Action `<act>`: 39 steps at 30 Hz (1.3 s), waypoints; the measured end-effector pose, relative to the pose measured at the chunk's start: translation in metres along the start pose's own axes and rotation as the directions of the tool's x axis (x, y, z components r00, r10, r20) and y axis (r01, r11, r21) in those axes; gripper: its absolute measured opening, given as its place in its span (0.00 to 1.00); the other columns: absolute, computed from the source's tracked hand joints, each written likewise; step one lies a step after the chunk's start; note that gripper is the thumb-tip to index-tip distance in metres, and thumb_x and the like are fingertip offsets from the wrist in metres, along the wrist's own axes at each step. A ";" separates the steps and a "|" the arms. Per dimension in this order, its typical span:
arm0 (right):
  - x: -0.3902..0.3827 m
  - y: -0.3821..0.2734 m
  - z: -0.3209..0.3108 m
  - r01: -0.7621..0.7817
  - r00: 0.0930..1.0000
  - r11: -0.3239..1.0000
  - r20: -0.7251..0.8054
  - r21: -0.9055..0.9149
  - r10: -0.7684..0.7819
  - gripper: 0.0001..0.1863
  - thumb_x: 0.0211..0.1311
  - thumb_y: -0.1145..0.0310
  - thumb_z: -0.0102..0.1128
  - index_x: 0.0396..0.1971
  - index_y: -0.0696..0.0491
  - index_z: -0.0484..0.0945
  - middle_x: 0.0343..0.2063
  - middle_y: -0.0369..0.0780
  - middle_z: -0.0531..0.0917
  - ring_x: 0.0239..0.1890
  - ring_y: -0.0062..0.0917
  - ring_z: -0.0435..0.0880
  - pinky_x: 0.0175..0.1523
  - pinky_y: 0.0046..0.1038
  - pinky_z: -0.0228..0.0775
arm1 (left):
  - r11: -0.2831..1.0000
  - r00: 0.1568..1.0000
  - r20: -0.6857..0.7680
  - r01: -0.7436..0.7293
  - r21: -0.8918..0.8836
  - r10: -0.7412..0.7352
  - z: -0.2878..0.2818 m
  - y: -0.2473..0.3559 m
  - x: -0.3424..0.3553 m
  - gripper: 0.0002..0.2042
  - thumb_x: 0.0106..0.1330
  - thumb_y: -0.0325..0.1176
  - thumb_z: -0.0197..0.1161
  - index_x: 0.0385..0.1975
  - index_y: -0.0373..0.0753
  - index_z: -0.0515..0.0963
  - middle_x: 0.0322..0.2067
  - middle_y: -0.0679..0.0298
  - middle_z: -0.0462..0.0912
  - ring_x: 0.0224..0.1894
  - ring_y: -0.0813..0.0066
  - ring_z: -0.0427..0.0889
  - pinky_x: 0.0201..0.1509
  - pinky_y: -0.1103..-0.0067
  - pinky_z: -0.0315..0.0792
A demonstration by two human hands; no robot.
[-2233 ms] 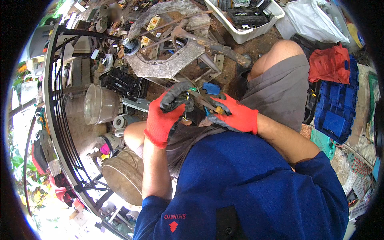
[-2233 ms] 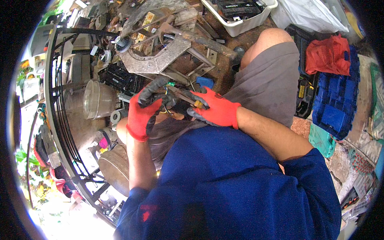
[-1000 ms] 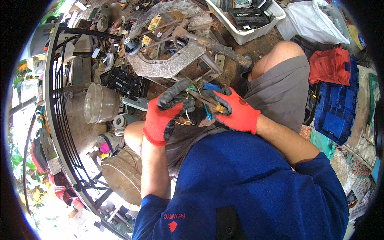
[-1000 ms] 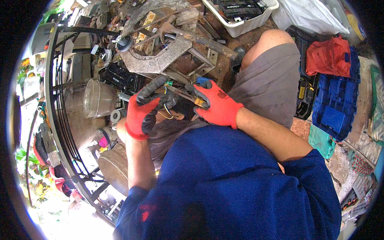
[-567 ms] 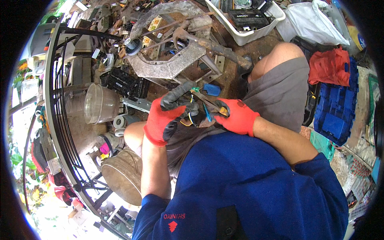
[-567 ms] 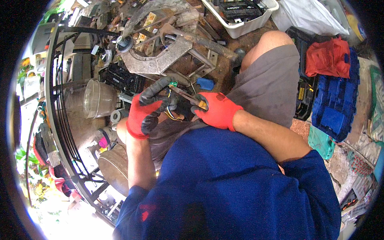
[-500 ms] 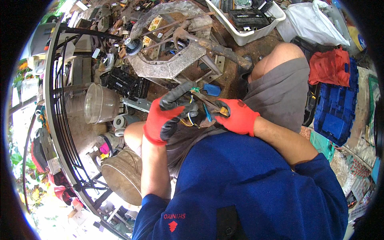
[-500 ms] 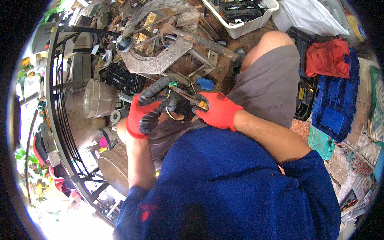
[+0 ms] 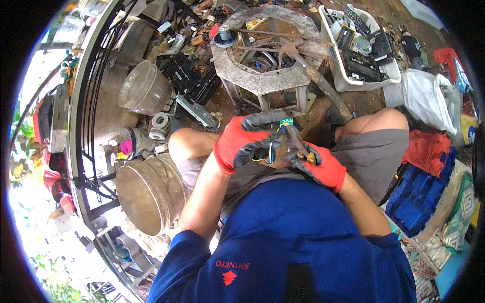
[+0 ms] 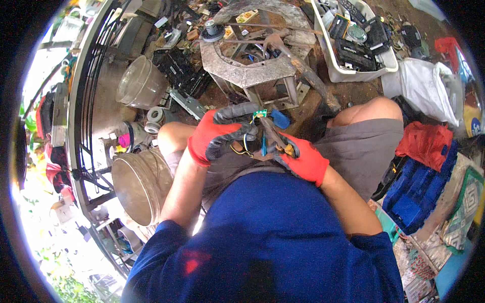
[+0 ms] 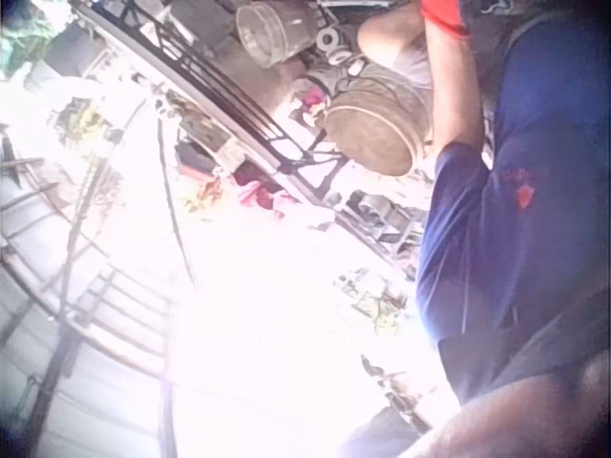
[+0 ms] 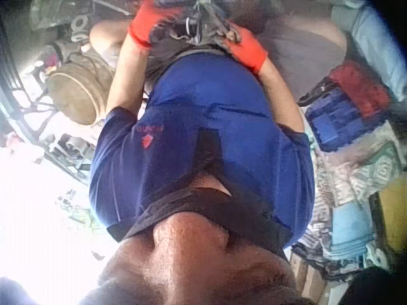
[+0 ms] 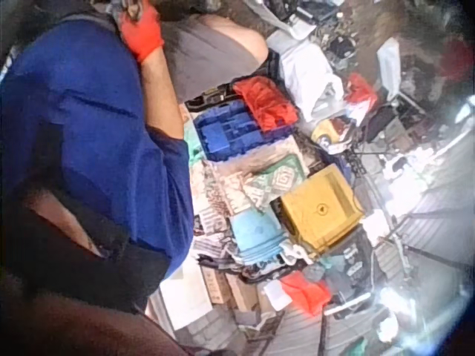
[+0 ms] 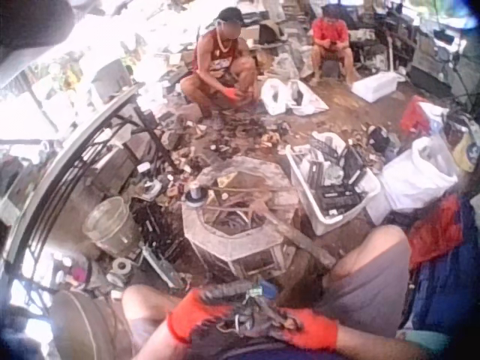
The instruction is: The person sits on the floor and uses pliers to strip the insulation from wires attached to a small electronic component. They then use a screwdriver to tighten screws on the component's casing and continue manipulating the wires with pliers.
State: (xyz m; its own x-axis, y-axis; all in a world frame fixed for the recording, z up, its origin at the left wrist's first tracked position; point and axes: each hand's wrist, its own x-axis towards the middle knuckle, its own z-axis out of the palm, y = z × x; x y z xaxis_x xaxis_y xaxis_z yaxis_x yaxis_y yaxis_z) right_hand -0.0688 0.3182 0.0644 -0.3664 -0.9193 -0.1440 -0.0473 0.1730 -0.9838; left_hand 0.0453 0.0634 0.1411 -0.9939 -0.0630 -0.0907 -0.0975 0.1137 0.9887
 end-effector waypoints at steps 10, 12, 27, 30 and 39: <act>0.000 -0.007 -0.001 -0.302 0.953 0.909 0.064 0.288 0.297 0.25 0.66 0.74 0.61 0.64 0.56 0.72 0.44 0.35 0.85 0.43 0.16 0.81 0.50 0.21 0.72 | 0.941 0.960 -0.277 -0.118 -0.317 0.027 -0.027 0.055 -0.086 0.13 0.66 0.29 0.66 0.50 0.36 0.82 0.54 0.48 0.81 0.50 0.62 0.86 0.51 0.74 0.79; 0.004 -0.011 -0.002 -0.391 0.913 0.893 -0.030 0.224 0.407 0.25 0.67 0.74 0.60 0.63 0.56 0.73 0.42 0.34 0.85 0.39 0.14 0.80 0.45 0.18 0.71 | 0.935 0.907 -0.422 -0.143 -0.324 -0.008 -0.038 0.088 -0.139 0.17 0.65 0.27 0.66 0.54 0.34 0.80 0.54 0.49 0.81 0.48 0.64 0.86 0.47 0.75 0.80; 0.017 -0.012 0.015 -0.365 0.930 0.920 0.005 0.140 0.368 0.24 0.67 0.75 0.60 0.63 0.57 0.73 0.35 0.30 0.82 0.31 0.10 0.74 0.35 0.15 0.66 | 0.828 0.084 -0.857 -0.228 -0.513 -0.508 -0.106 -0.010 -0.360 0.25 0.68 0.21 0.58 0.66 0.33 0.69 0.62 0.55 0.74 0.45 0.67 0.84 0.53 0.74 0.79; 0.017 -0.005 0.012 -0.308 0.951 0.940 0.017 0.146 0.308 0.24 0.67 0.74 0.61 0.63 0.56 0.73 0.33 0.29 0.80 0.31 0.10 0.74 0.35 0.16 0.66 | 0.879 0.115 -0.895 -0.171 -0.445 -0.431 -0.108 0.020 -0.348 0.25 0.68 0.20 0.57 0.67 0.34 0.68 0.62 0.55 0.75 0.45 0.69 0.84 0.53 0.75 0.78; 0.015 -0.010 0.004 -0.264 0.963 0.938 0.001 0.223 0.270 0.17 0.66 0.76 0.59 0.54 0.58 0.76 0.32 0.32 0.80 0.33 0.15 0.77 0.40 0.21 0.71 | 0.926 0.313 -0.946 -0.376 -0.038 0.088 -0.107 0.124 -0.207 0.21 0.72 0.20 0.54 0.65 0.35 0.70 0.58 0.55 0.78 0.51 0.70 0.83 0.54 0.75 0.78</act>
State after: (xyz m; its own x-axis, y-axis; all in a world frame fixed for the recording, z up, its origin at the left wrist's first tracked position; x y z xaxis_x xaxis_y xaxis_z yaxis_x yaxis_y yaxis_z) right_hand -0.0706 0.3011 0.0712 -0.3644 -0.8388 -0.4046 0.2595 0.3258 -0.9091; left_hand 0.2448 -0.0156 0.2953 -0.2701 -0.9475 0.1711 0.2853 0.0910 0.9541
